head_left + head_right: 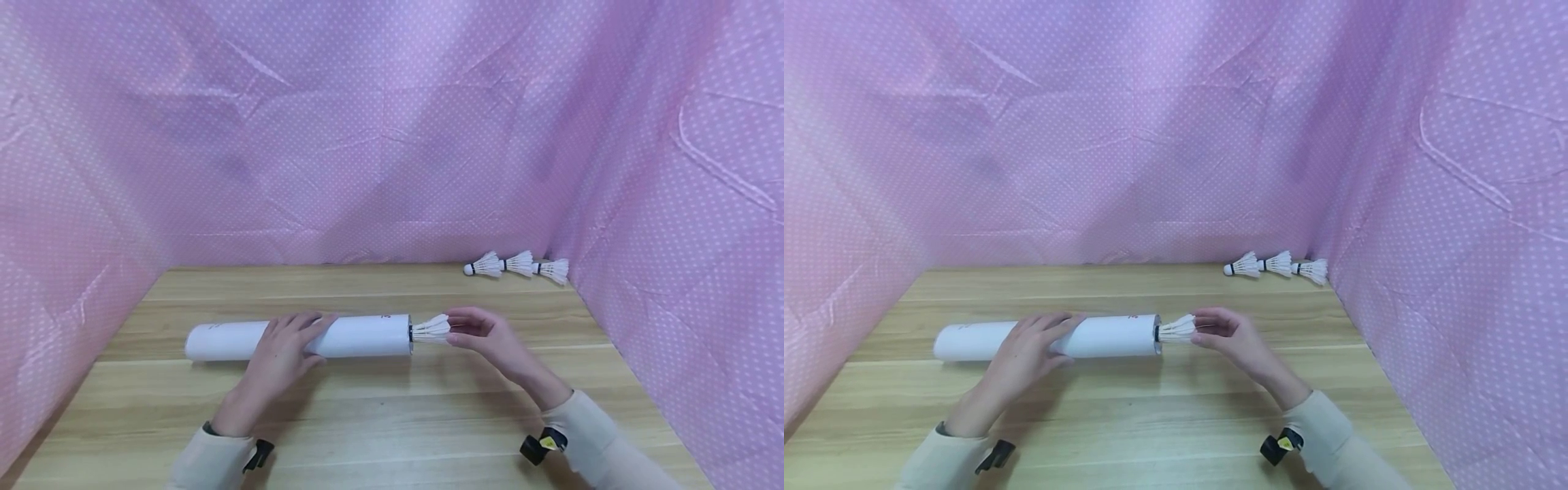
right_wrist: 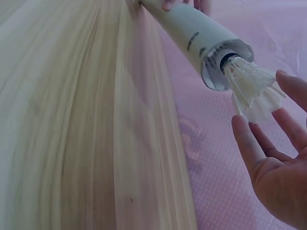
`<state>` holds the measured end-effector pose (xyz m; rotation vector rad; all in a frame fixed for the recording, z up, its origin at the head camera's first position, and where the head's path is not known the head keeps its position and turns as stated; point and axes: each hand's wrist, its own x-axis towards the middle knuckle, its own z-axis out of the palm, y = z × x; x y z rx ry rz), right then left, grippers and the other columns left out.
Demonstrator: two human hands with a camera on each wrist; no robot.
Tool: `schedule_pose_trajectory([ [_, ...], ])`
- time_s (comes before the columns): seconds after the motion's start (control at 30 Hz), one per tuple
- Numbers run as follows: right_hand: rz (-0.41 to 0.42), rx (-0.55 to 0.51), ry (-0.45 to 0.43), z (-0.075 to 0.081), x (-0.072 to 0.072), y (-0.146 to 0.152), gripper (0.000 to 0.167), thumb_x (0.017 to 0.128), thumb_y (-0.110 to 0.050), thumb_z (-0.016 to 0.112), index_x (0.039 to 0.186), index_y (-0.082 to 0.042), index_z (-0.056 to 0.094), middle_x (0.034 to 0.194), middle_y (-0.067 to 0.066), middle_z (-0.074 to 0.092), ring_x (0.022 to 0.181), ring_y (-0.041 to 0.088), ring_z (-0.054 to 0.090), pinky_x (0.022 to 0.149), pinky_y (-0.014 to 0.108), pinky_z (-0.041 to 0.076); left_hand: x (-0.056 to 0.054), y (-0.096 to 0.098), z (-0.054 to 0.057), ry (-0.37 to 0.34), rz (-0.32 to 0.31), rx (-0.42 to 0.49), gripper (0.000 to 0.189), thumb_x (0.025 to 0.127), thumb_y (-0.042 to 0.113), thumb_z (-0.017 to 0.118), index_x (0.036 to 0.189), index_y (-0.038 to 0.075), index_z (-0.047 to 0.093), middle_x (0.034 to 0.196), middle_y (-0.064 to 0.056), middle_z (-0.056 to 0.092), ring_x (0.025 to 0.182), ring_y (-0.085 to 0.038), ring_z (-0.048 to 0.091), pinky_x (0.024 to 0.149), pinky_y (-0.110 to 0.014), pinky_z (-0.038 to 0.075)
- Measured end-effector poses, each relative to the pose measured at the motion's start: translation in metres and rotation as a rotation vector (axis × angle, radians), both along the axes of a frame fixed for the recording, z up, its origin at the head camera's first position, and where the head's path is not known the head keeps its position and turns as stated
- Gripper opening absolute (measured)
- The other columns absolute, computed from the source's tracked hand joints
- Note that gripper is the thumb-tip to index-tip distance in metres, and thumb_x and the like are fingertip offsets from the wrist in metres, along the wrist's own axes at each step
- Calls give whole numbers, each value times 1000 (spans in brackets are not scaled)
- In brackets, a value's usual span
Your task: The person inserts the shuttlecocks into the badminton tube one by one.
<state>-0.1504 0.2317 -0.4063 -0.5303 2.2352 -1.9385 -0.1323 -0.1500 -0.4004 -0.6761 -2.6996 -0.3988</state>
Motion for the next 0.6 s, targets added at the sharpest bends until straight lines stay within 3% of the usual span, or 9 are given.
schedule_pose_trajectory([
  [0.23,33,-9,-12,-1,-2,-19,48,90,-10,76,134,1,60,129,19,63,115,32,63,93,33,56,3,2,2,10,-2,2,79,69,20,93,141,20,60,130,-14,63,118,-42,57,103,-68,38],
  [0.6,47,0,-26,-3,-1,-31,46,90,-13,77,132,-4,62,128,16,64,115,30,63,93,33,56,7,1,4,33,6,-18,80,69,17,93,142,21,60,129,-13,63,116,-41,58,100,-66,41],
])
